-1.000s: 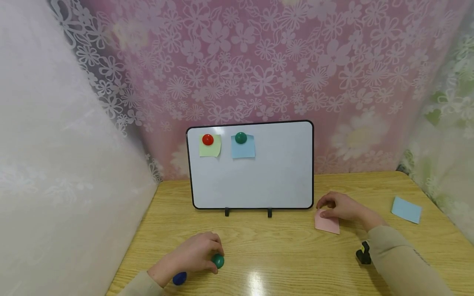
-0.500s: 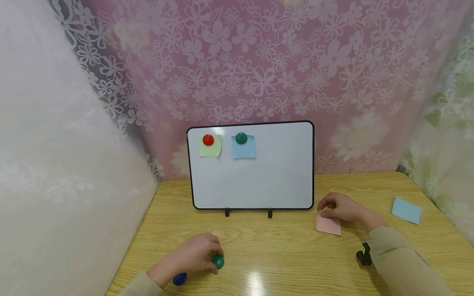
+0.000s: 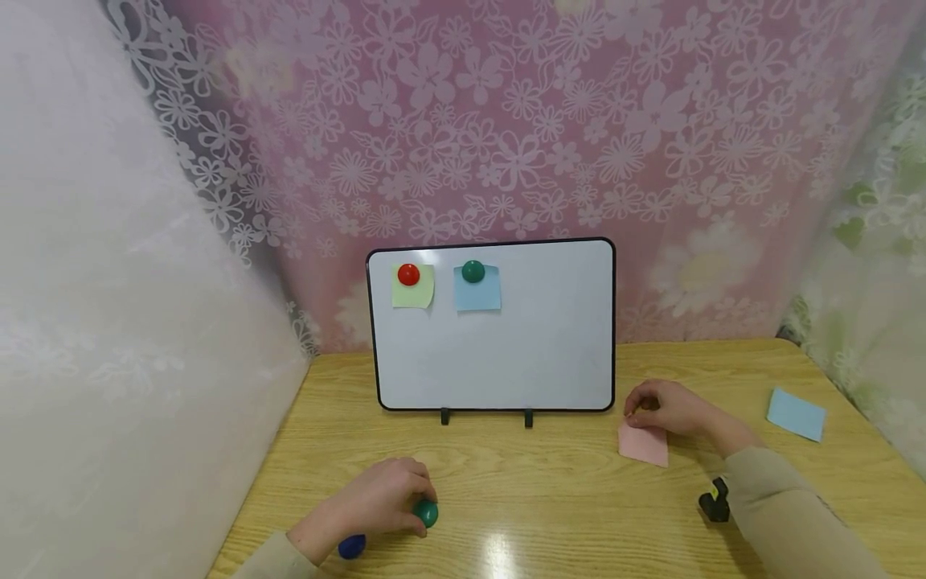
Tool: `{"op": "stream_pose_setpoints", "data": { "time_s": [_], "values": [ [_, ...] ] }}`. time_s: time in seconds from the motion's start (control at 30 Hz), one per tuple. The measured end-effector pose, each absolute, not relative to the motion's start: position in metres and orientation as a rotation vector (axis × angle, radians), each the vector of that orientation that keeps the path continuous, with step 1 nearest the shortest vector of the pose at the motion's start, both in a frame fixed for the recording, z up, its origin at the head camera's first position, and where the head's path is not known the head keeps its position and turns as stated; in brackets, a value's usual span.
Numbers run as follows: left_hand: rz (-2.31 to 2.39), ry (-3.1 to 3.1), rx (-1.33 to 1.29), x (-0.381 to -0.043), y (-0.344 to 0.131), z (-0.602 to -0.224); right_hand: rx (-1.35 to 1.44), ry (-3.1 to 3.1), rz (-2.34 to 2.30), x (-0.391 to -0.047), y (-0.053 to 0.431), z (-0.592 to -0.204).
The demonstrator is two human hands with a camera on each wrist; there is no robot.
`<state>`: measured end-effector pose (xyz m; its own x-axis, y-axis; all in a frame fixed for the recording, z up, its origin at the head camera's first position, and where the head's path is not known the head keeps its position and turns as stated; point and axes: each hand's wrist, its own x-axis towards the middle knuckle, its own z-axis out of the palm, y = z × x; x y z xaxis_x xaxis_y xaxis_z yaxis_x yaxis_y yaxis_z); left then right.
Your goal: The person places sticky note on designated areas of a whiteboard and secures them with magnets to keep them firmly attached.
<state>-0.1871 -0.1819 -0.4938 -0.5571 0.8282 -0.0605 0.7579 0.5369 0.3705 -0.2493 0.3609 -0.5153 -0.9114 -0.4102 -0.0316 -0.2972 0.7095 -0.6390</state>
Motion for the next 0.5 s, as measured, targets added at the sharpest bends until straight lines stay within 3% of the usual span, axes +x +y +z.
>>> {"op": "stream_pose_setpoints", "data": {
  "time_s": [0.5],
  "values": [
    [0.446,2.56,1.385,-0.1877,-0.1858,-0.4963,-0.608,2.57,-1.118,-0.244,0.3666,-0.5074]
  ]
}}
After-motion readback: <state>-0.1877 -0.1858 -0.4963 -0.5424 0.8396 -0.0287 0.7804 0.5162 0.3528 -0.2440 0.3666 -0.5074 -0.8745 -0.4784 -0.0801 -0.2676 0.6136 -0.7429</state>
